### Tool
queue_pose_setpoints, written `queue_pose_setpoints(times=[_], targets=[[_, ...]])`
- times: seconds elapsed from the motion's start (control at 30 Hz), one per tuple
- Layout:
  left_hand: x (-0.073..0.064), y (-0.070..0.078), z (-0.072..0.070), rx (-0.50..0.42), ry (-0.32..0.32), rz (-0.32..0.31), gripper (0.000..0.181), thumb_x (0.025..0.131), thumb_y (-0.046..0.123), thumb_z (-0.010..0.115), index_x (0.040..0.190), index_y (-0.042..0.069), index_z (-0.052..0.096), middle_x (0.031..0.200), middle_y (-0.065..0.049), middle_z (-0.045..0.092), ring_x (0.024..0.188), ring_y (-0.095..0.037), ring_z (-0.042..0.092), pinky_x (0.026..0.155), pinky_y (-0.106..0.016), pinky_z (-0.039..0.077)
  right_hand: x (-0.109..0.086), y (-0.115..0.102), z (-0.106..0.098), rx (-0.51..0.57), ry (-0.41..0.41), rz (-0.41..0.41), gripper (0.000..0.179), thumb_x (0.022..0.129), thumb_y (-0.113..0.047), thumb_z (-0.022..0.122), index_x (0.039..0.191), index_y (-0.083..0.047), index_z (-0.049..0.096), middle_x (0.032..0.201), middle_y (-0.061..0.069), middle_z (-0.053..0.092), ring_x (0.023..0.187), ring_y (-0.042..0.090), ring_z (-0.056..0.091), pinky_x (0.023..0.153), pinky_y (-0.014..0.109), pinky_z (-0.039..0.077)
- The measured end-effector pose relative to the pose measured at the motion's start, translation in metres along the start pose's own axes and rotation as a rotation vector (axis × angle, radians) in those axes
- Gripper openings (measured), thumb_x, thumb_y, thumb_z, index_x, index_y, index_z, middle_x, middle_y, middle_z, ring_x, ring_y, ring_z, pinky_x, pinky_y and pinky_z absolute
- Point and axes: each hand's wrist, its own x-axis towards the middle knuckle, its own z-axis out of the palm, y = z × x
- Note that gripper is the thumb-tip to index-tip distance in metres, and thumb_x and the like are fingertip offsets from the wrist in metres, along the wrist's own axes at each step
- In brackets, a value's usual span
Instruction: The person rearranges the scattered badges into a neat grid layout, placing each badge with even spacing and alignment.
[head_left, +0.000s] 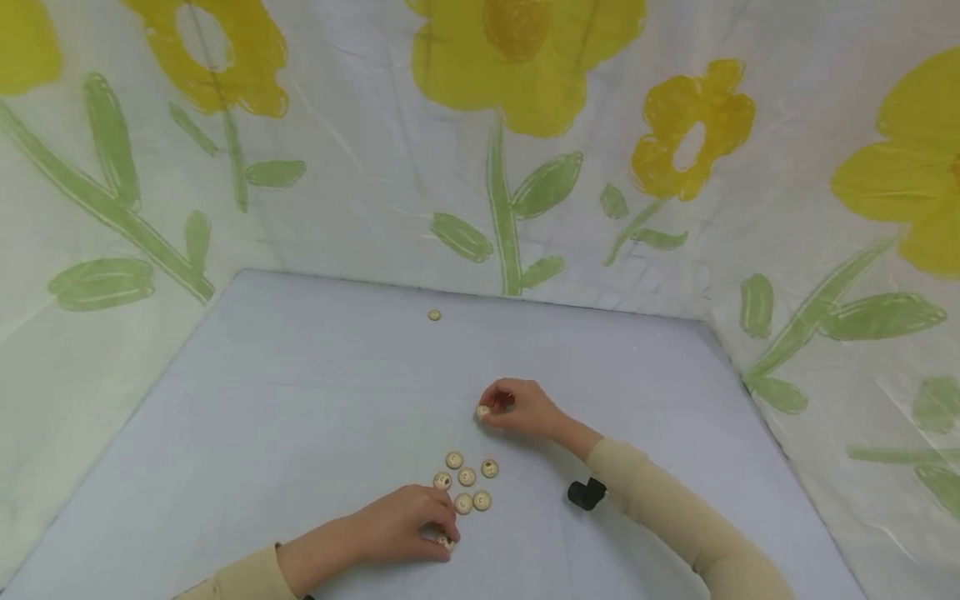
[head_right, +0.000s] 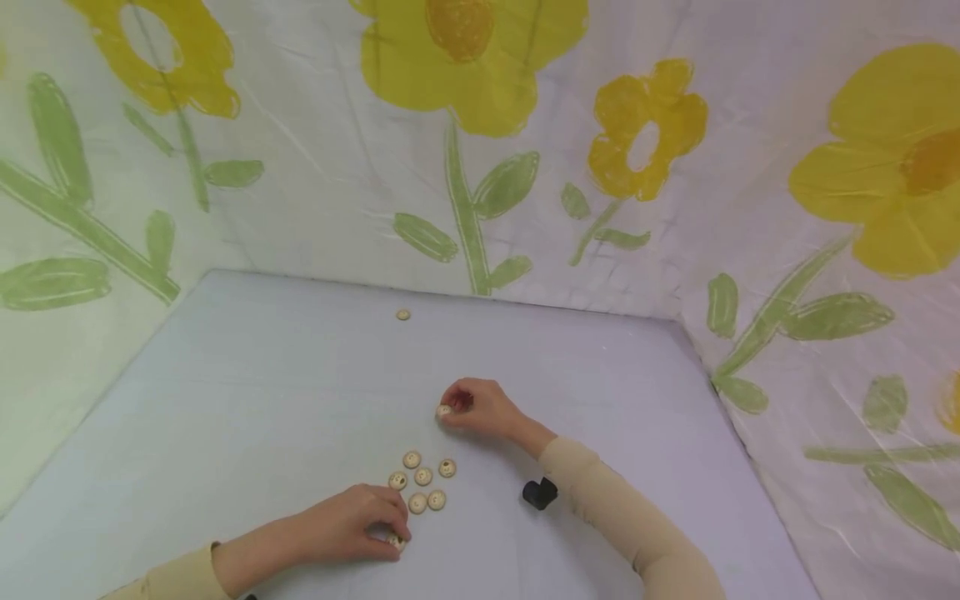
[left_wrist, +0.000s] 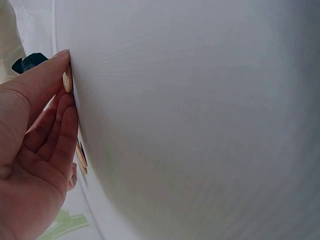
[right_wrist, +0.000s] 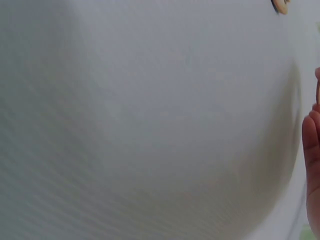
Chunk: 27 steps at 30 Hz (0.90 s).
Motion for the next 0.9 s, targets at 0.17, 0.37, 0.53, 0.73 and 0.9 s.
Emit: queue_pose_setpoints(times=[0.17,0.37,0.53,0.73,0.9], targets=[[0.0,0.0,0.001,0.003,0.006,0.01,0.012,0.082,0.02,0.078,0.092,0.015,0.074,0.094,0.014,0.064,0.089,0.006,0.056,0.083,-0.019,0.048,0.007,0.004,-0.002,0.005,0.007,0.026,0.018,0.081,-0.016,0.079,0.095,-0.014,0.069,0.083,-0.007,0.063,0.078,0.009,0.058,0.072,0.025,0.05],[0.0,-0.001,0.002,0.01,0.017,0.025,0.012,0.081,0.02,0.079,0.091,0.015,0.074,0.093,0.013,0.063,0.088,0.006,0.055,0.082,-0.017,0.047,0.021,0.007,-0.005,-0.002,0.023,0.06,0.018,0.081,-0.015,0.079,0.095,-0.013,0.069,0.083,-0.005,0.062,0.078,0.01,0.057,0.072,0.026,0.049],[0.0,-0.001,0.002,0.012,0.029,0.043,0.012,0.081,0.018,0.079,0.091,0.014,0.074,0.092,0.012,0.063,0.087,0.007,0.055,0.081,-0.014,0.046,0.032,0.009,-0.009,-0.005,0.03,0.077,0.018,0.081,-0.016,0.079,0.096,-0.012,0.069,0.083,-0.004,0.062,0.078,0.01,0.057,0.073,0.026,0.049],[-0.001,-0.002,0.002,0.006,0.03,0.039,0.013,0.081,0.018,0.079,0.091,0.014,0.074,0.092,0.013,0.063,0.087,0.007,0.055,0.08,-0.013,0.045,0.042,0.011,-0.012,-0.006,0.044,0.089,0.017,0.081,-0.016,0.078,0.095,-0.011,0.07,0.083,-0.003,0.063,0.079,0.011,0.057,0.073,0.027,0.048],[-0.002,-0.003,0.002,0.001,0.029,0.036,0.012,0.081,0.019,0.079,0.091,0.014,0.074,0.093,0.013,0.063,0.088,0.007,0.055,0.081,-0.014,0.046,0.049,0.016,-0.014,-0.013,0.061,0.099,0.016,0.083,-0.017,0.077,0.095,-0.01,0.07,0.083,-0.003,0.064,0.078,0.011,0.057,0.072,0.026,0.049]])
